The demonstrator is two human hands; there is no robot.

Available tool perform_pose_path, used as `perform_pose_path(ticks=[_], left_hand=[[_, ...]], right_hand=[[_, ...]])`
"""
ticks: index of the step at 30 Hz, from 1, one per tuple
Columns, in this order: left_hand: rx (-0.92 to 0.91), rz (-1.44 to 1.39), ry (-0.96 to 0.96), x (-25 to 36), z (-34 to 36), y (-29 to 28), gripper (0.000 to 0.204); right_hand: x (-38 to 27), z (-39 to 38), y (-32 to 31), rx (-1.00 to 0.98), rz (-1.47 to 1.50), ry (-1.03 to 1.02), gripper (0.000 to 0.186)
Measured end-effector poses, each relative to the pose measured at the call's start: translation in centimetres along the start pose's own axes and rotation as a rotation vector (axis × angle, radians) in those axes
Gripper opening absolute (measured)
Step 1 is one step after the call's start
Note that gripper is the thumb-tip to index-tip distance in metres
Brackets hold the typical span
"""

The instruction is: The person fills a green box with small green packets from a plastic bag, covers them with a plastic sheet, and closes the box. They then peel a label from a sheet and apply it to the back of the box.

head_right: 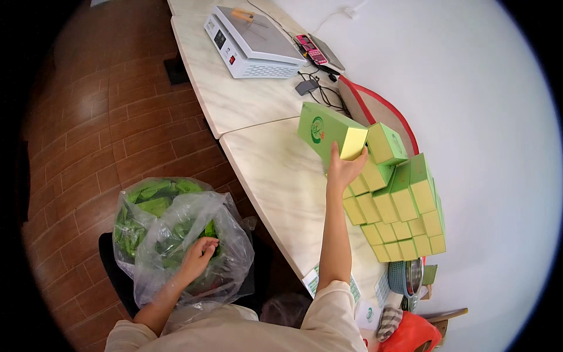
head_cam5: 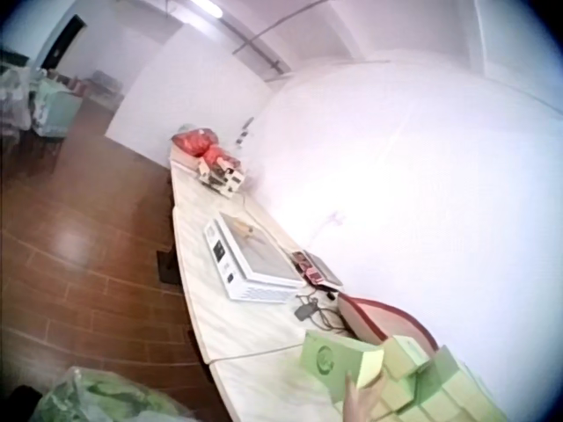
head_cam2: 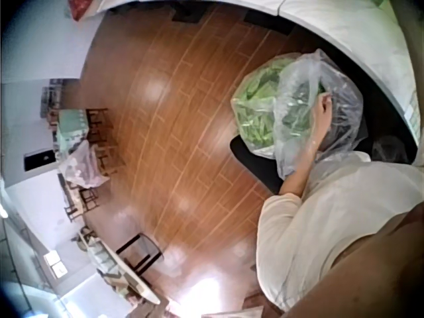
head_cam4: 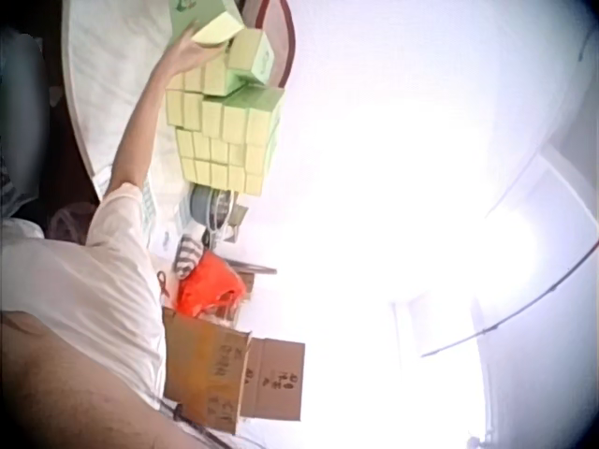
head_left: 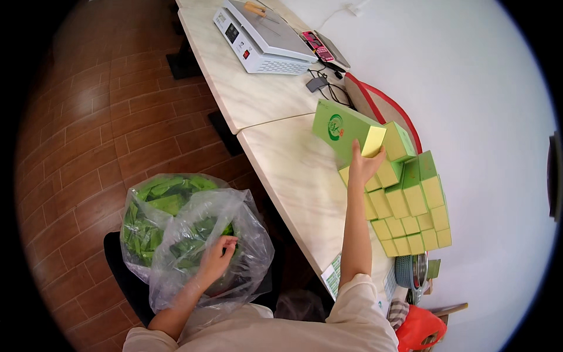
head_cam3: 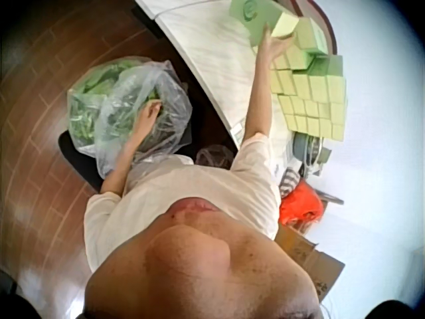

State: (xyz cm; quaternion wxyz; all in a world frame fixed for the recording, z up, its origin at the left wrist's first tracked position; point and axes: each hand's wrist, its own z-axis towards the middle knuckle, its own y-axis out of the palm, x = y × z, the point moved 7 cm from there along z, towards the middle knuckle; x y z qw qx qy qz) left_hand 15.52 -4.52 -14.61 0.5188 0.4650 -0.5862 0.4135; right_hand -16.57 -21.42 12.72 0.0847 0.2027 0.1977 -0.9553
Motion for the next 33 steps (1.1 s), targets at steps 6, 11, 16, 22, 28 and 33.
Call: perform_pose_path(ticks=[6, 11, 16, 22, 28, 33], left_hand=[[0.046, 0.112, -0.043, -4.1, -0.1, -0.6, 0.024], [0.02, 0.261, -0.051, -5.1, -0.4, -0.7, 0.026], [-0.035, 0.267, -0.12, -5.7, -0.6, -0.6, 0.027], [-0.089, 0.325, -0.191, -4.4, -0.4, -0.2, 0.026], [-0.042, 0.3, -0.172, -3.7, -0.2, -0.8, 0.024], [-0.077, 0.413, -0.042, -3.6, 0.1, -0.3, 0.023]], right_hand=[[-1.9, -0.6, 5.1, -0.073, -0.383, -0.308, 0.08], [2.7, -5.5, 10.2, -0.257, -0.624, -0.591, 0.086], [3.4, -6.9, 12.5, -0.38, -0.646, -0.508, 0.083], [5.8, -4.0, 16.6, -0.389, -0.674, -0.381, 0.069], [8.0, -2.6, 20.0, -0.435, -0.567, -0.262, 0.062], [11.9, -0.6, 20.2, -0.475, -0.496, -0.229, 0.056]])
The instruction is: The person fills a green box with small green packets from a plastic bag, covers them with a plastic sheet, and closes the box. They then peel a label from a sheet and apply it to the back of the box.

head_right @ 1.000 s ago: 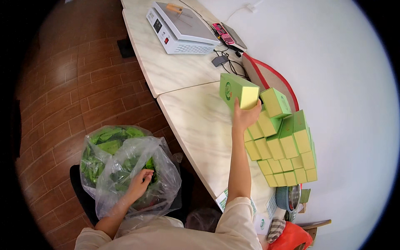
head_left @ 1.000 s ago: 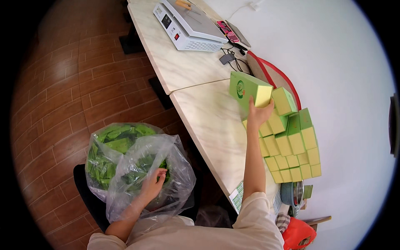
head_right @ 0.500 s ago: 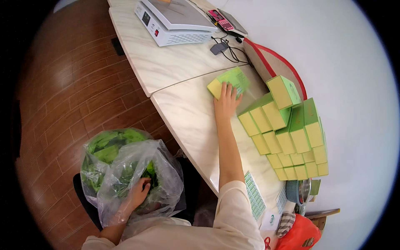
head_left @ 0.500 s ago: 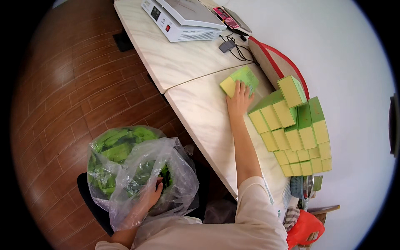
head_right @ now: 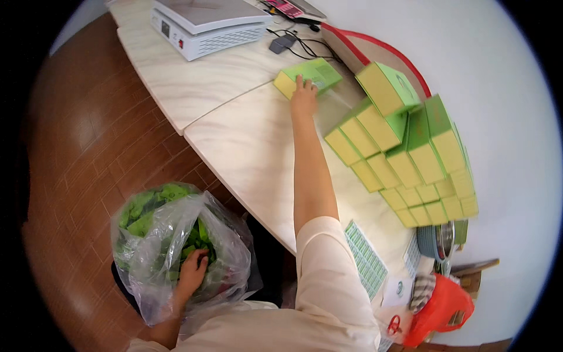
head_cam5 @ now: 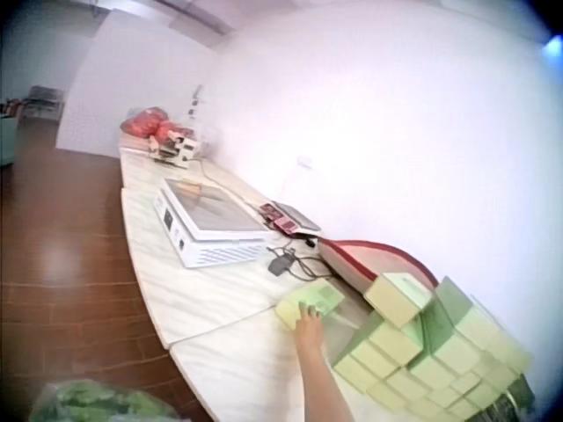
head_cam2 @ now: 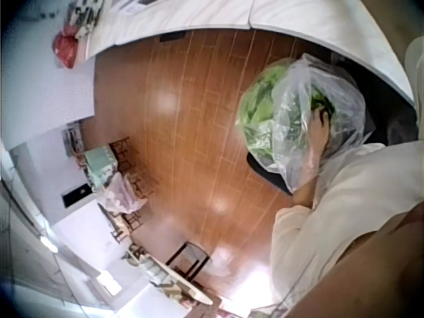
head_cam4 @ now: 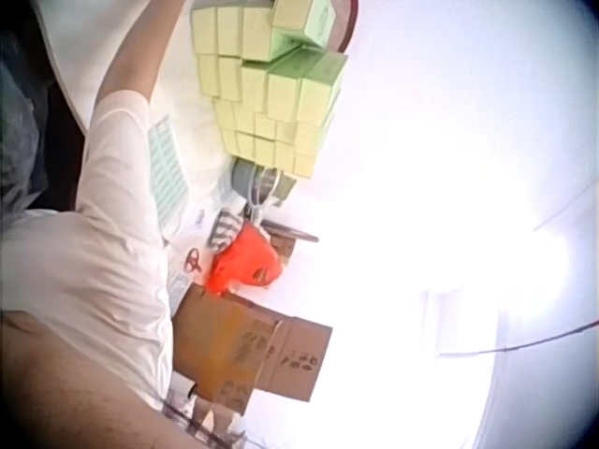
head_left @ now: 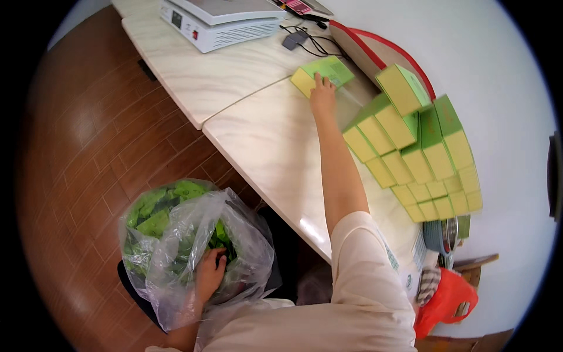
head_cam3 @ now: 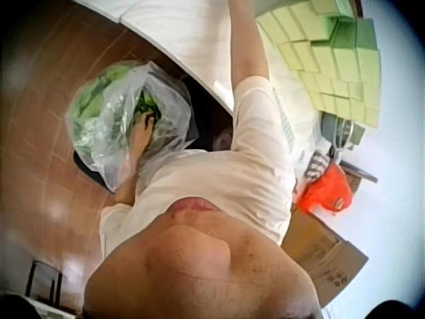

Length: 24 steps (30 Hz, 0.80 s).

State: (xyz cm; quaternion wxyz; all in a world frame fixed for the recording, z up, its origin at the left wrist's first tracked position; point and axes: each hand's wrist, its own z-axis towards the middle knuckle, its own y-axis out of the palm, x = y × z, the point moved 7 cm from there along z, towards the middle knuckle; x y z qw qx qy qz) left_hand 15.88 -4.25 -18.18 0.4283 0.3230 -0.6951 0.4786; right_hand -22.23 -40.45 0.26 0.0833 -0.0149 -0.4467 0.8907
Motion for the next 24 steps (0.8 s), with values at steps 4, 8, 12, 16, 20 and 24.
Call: perform_pose_path(ticks=[4, 8, 12, 16, 20, 24], left_hand=[[0.008, 0.004, 0.037, 1.4, -0.1, -0.1, 0.022], [-0.04, -0.082, 0.139, 3.2, -0.1, 0.6, 0.024], [-0.123, -0.12, 0.182, 6.3, -1.4, 0.4, 0.027], [-0.145, -0.084, 0.285, 8.9, -2.8, 1.0, 0.028], [-0.198, -0.171, 0.303, 11.3, -3.1, 1.8, 0.029], [-0.266, -0.17, 0.358, 13.2, -4.4, 2.6, 0.029]], right_hand=[[-0.2, -6.3, -2.7, 0.003, 0.133, -0.051, 0.061], [-1.7, -18.9, -13.4, -0.038, 0.162, -0.27, 0.036], [2.9, -30.6, -25.6, -0.029, 0.177, -0.274, 0.032], [14.2, -44.8, -39.7, 0.008, -0.194, 0.254, 0.028], [20.7, -56.3, -49.4, -0.15, -0.569, 0.713, 0.019], [24.1, -67.7, -54.3, -0.502, -0.627, 1.353, 0.049]])
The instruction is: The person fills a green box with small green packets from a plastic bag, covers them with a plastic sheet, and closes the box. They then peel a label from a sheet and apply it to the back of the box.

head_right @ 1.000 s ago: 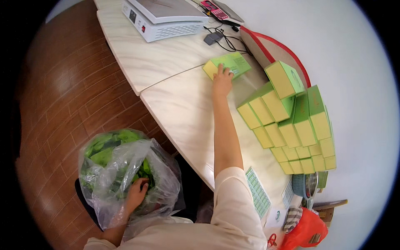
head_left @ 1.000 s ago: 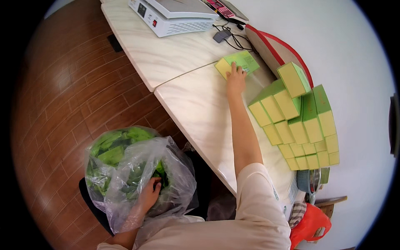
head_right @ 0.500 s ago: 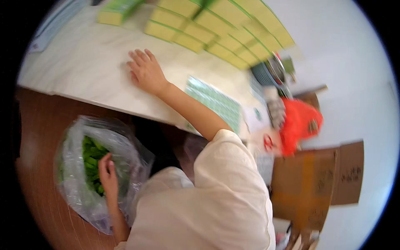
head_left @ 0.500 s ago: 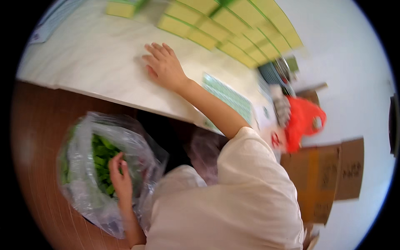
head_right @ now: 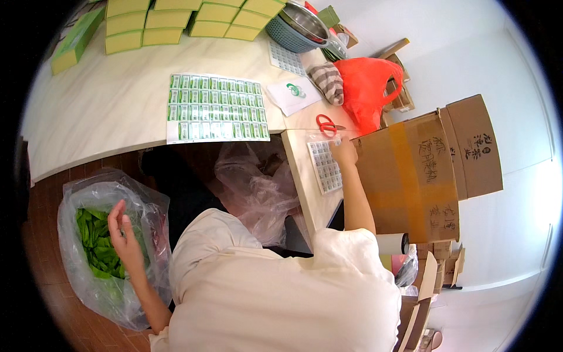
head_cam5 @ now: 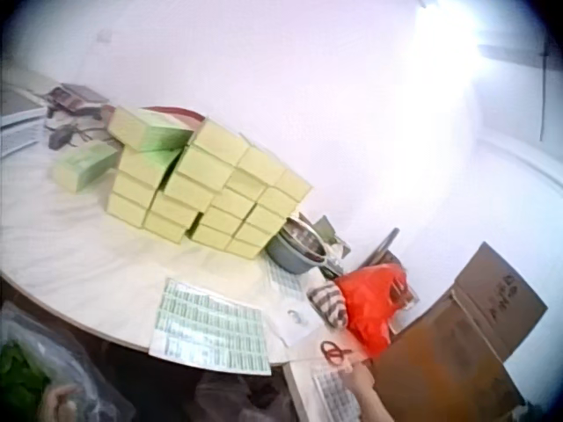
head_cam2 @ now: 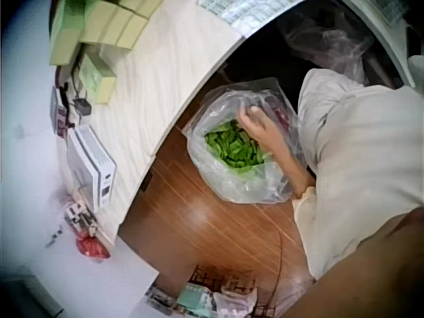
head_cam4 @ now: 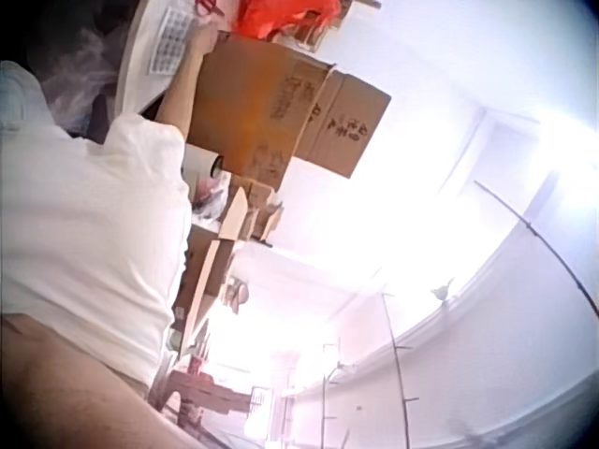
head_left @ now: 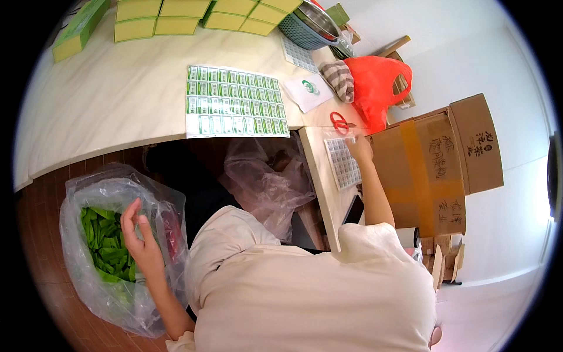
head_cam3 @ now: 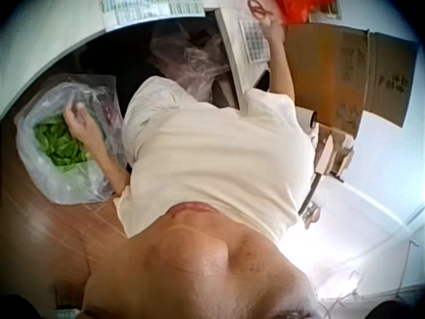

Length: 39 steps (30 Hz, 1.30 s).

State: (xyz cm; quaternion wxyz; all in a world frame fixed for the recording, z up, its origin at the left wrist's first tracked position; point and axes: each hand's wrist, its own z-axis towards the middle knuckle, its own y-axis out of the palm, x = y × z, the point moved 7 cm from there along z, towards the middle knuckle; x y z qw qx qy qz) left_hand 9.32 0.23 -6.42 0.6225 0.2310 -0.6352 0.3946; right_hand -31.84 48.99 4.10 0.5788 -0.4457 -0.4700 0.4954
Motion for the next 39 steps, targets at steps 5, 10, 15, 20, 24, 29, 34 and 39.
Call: perform_pose_path(ticks=[5, 10, 15, 20, 24, 29, 34, 39], left_hand=[[-0.059, -0.059, -0.017, 1.3, -0.9, 1.8, 0.028], [-0.086, -0.084, -0.015, 1.6, -1.5, 2.3, 0.028], [-0.108, -0.108, 0.011, 2.1, -1.5, 3.0, 0.027], [-0.14, -0.168, 0.021, 2.6, -1.3, 3.8, 0.026], [-0.167, -0.223, -0.007, 3.5, -0.9, 4.7, 0.026], [-0.277, -0.468, 0.022, 6.1, 0.6, 6.2, 0.038], [-0.452, -0.696, 0.007, 8.9, 1.3, 7.3, 0.063], [-0.129, -0.723, -0.109, 8.1, 1.6, 3.4, 0.048]], right_hand=[[11.5, 1.0, 8.7, -0.427, 0.202, 0.286, 0.093], [10.5, 0.5, 7.5, -0.496, 0.343, 0.245, 0.086], [11.5, 2.9, 4.5, -0.272, 0.234, 0.163, 0.055], [5.3, 3.4, -3.6, -0.352, 0.639, -0.105, 0.029], [-2.5, 0.6, -12.7, -0.429, 0.83, -0.216, 0.033], [-15.1, -3.9, -17.1, -0.657, 1.307, -0.336, 0.041], [-29.9, -12.3, -16.2, -0.708, 1.262, -0.69, 0.04], [-37.8, -19.4, -13.1, -0.928, 1.375, -0.905, 0.045]])
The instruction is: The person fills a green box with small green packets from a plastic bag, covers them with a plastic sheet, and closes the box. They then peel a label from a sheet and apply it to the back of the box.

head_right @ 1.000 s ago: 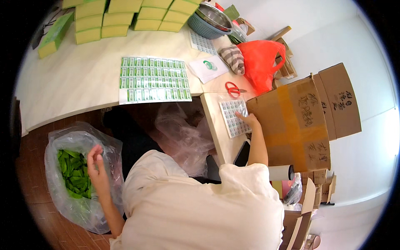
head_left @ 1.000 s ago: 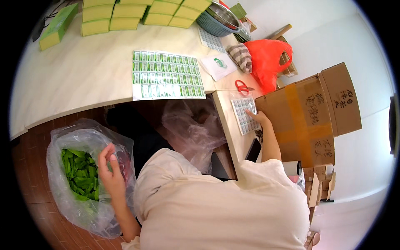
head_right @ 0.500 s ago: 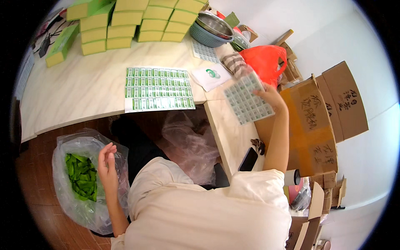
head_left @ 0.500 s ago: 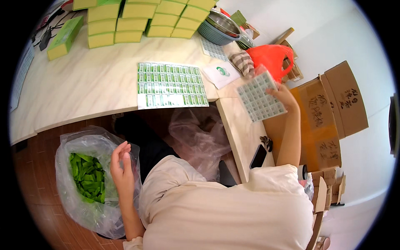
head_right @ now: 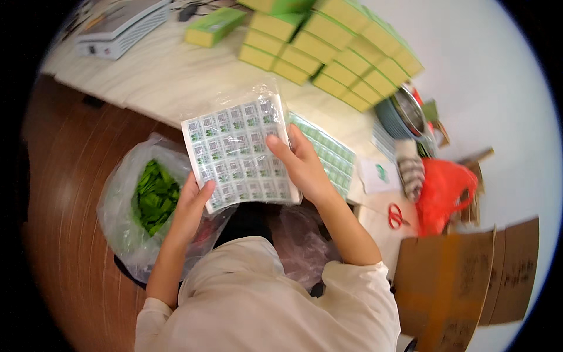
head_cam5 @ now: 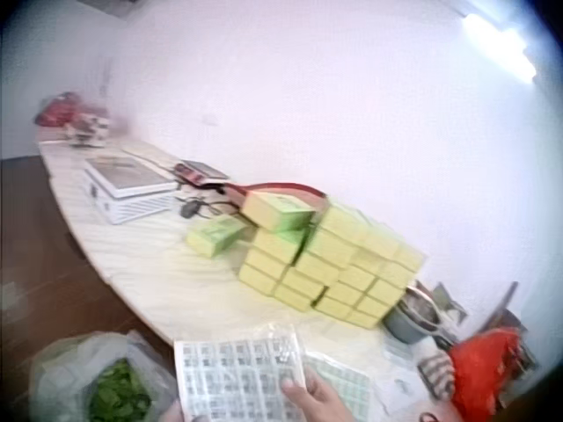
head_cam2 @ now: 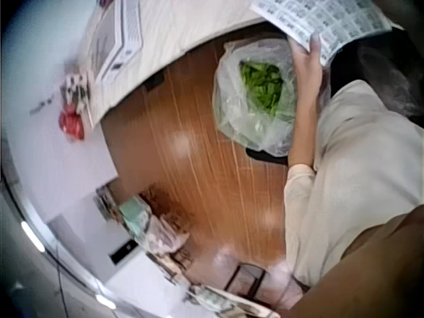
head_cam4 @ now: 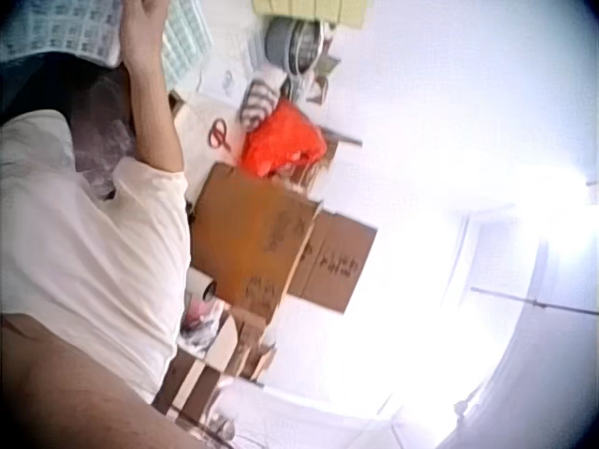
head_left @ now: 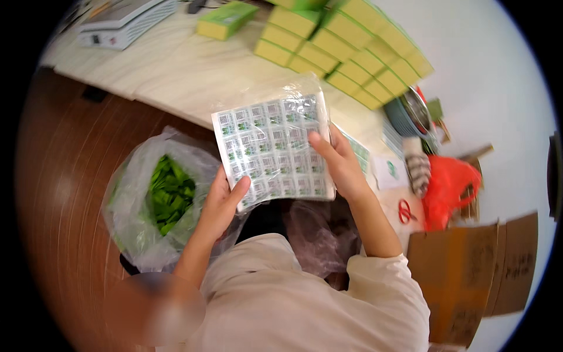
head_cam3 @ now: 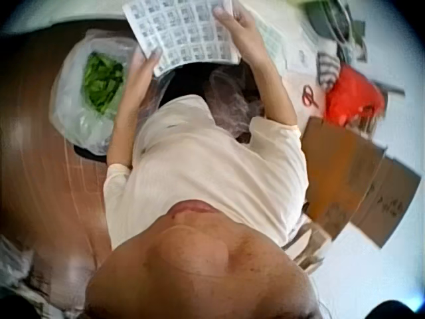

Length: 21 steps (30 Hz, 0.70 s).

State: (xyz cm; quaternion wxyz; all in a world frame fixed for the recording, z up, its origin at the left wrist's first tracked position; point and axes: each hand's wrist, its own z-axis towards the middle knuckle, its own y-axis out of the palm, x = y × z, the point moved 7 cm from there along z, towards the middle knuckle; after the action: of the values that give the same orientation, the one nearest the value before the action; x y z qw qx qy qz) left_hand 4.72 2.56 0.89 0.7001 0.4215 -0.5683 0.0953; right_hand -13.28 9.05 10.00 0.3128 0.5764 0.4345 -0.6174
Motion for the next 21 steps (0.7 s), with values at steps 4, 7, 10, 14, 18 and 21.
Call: perform_pose_path(ticks=[4, 7, 10, 14, 18, 21], left_hand=[[0.118, 0.037, 0.051, 2.6, 0.1, -4.5, 0.046], [0.082, 0.095, 0.084, 5.5, 0.8, -4.7, 0.046], [0.025, 0.198, 0.085, 7.6, 2.1, -4.1, 0.045], [-0.052, 0.263, 0.052, 8.5, 4.2, -2.6, 0.045], [-0.089, 0.251, -0.006, 8.0, 6.4, -2.4, 0.05], [-0.134, 0.208, -0.028, 7.5, 8.8, -2.4, 0.053]], right_hand=[[1.6, 0.7, 3.1, -0.208, 0.392, 0.057, 0.061], [4.7, 1.1, 3.7, -0.215, 0.617, 0.224, 0.063], [6.6, 0.6, 5.1, -0.211, 0.551, 0.224, 0.059], [9.3, -0.5, 4.9, -0.14, 0.718, 0.419, 0.07], [13.7, -0.4, 5.8, -0.245, 1.136, 0.472, 0.072], [14.1, -0.2, 5.6, -0.214, 1.148, 0.397, 0.061]])
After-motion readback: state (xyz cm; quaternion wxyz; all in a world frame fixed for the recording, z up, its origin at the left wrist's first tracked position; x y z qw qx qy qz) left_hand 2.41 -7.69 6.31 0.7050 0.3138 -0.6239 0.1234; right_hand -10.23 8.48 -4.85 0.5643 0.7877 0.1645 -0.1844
